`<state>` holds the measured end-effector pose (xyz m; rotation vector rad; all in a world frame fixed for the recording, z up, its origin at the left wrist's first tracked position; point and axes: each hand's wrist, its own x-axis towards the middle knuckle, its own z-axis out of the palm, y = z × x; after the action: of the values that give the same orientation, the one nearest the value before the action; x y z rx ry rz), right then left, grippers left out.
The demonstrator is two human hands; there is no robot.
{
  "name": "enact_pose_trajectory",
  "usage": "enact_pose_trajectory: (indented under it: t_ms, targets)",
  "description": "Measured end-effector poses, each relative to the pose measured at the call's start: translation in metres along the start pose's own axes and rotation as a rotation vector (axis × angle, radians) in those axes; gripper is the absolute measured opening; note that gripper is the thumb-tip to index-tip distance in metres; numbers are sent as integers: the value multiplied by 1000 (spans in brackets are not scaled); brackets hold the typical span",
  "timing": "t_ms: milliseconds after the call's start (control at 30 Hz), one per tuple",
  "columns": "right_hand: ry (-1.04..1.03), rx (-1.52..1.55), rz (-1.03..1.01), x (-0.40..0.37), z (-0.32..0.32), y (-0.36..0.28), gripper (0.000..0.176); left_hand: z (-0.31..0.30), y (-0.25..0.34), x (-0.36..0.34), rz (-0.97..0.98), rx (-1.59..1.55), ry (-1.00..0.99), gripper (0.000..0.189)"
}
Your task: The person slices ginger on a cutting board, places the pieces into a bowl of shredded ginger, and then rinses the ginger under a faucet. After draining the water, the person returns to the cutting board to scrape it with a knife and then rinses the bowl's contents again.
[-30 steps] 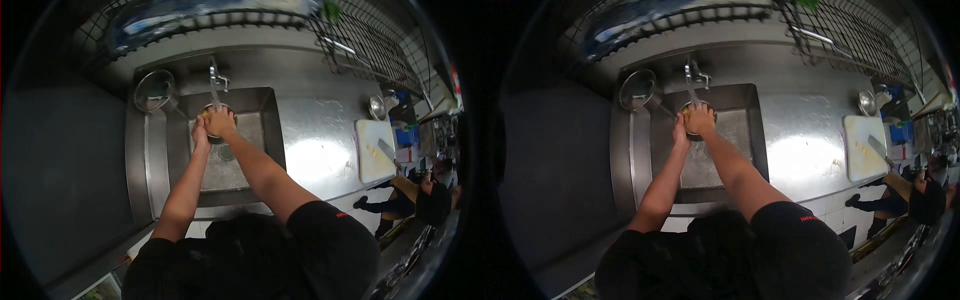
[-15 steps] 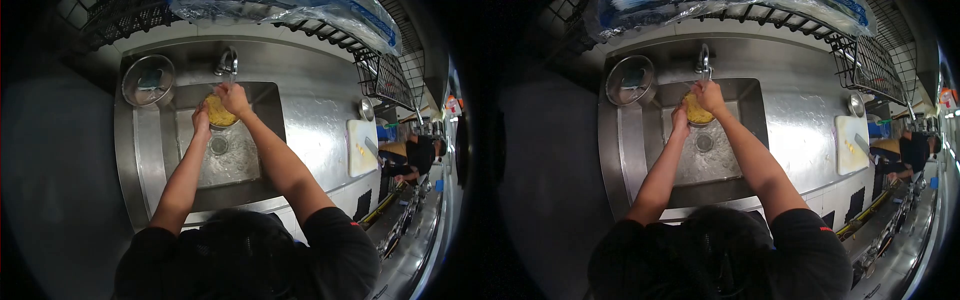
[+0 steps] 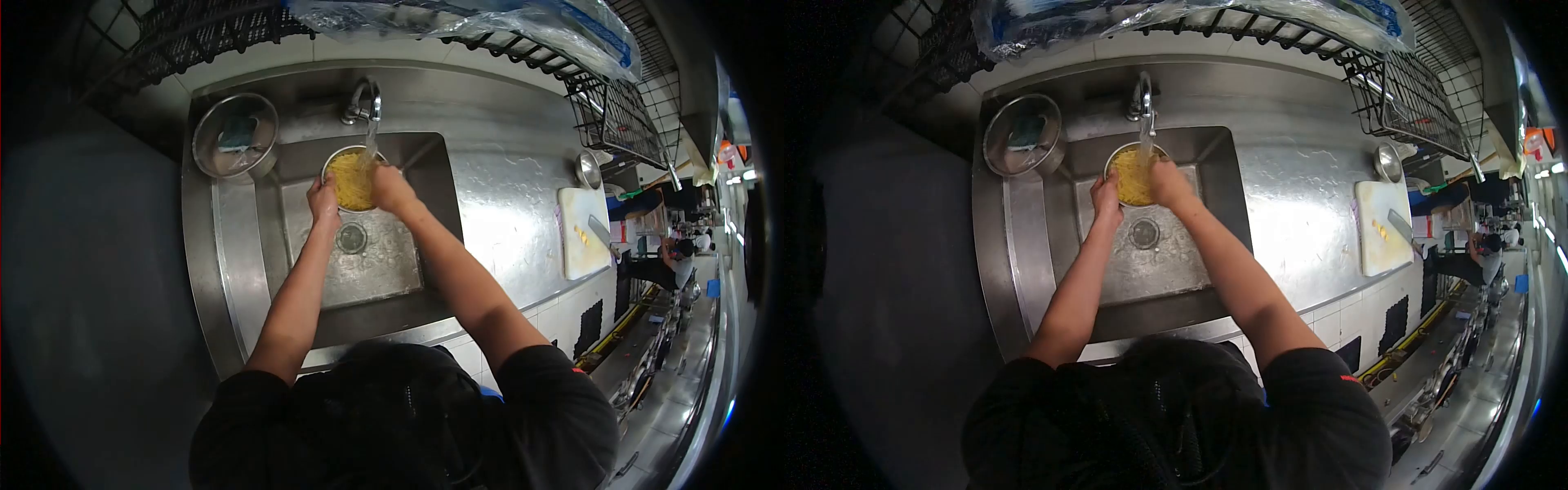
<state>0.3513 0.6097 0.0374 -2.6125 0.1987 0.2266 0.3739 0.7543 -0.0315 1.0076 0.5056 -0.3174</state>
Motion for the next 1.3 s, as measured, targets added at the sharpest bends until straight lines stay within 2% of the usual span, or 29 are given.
enact_pose_trajectory:
  t_ms: [33, 100, 133, 167, 233, 267, 333, 367, 433, 467, 533, 567, 633, 667, 700, 733, 767, 833, 867, 900, 933, 967, 1000, 1033, 1167, 1233, 1300]
  targets:
    - [5, 2, -1, -5, 4, -7, 22, 2, 0, -3, 31, -29, -12, 32]
    - [153, -107, -115, -12, 10, -18, 22, 8, 1, -8, 42, -12, 4, 32]
    - [17, 5, -30, -3, 7, -17, 24, 9, 2, -9, 49, 3, 24, 33]
    - [23, 8, -33, -3, 5, -17, 24, 8, 4, -11, 55, 5, 20, 33]
    - [143, 167, 154, -6, -8, -23, 24, 6, 6, -13, 128, 3, 14, 36]
    - [143, 168, 151, -6, -14, -26, 24, 5, 6, -14, 131, 3, 15, 36]
    - [-138, -44, 63, -3, -22, -26, 22, 4, 8, -18, 193, 102, -31, 39]
    - [-131, -41, 61, -4, -24, -28, 22, 5, 10, -19, 200, 105, -36, 39]
    - [59, 66, 28, -5, -20, -25, 23, 5, 11, -21, 78, -21, 34, 35]
    - [54, 64, 27, 10, -7, -8, 23, 6, 9, -20, 77, -23, 39, 35]
    - [-283, -167, -150, 47, 30, 38, 25, 3, 3, -16, 223, 124, -9, 34]
    - [-274, -165, -151, 39, 22, 32, 25, 3, 9, -20, 229, 127, -15, 34]
    - [80, 110, -47, 7, -18, 3, 27, 6, 21, -32, 68, 77, -3, 39]
    - [65, 94, -128, -6, -39, -16, 29, 5, 19, -31, 61, 78, 1, 39]
    - [56, 99, -121, -4, -27, -10, 29, 1, 18, -27, 46, 104, -87, 38]
    - [59, -31, -346, 3, -15, -2, 30, 1, 20, -27, 36, 133, -180, 38]
    - [71, -167, -576, 12, -7, 6, 31, 2, 23, -28, 40, 139, -185, 38]
    - [11, -182, -515, 2, -22, 0, 30, 11, 34, -36, -166, 145, -196, 37]
    - [-59, -198, -458, -4, -32, -5, 31, 12, 32, -32, -164, 150, -202, 37]
    - [-56, -198, -456, -7, -37, -6, 31, 7, 25, -22, -140, 127, -314, 39]
    - [-30, -158, -503, -12, -39, -5, 31, 2, 22, -18, -120, 104, -421, 41]
    - [-7, -115, -548, -18, -38, -4, 33, -3, 18, -14, -127, 105, -416, 41]
    - [-11, -111, -543, -24, -35, 2, 33, -4, 19, -12, -157, 66, -493, 45]
    - [-11, -187, -600, -25, -36, 7, 34, -1, 22, -7, -179, 25, -575, 49]
    - [-2, -246, -663, -25, -36, 10, 37, 3, 29, 2, -236, 61, -620, 50]
    - [-4, -238, -643, -28, -31, 10, 36, 4, 38, 7, -331, 123, -724, 51]
    - [6, -239, -630, -23, -38, 7, 36, 8, 37, 8, -306, 124, -733, 51]
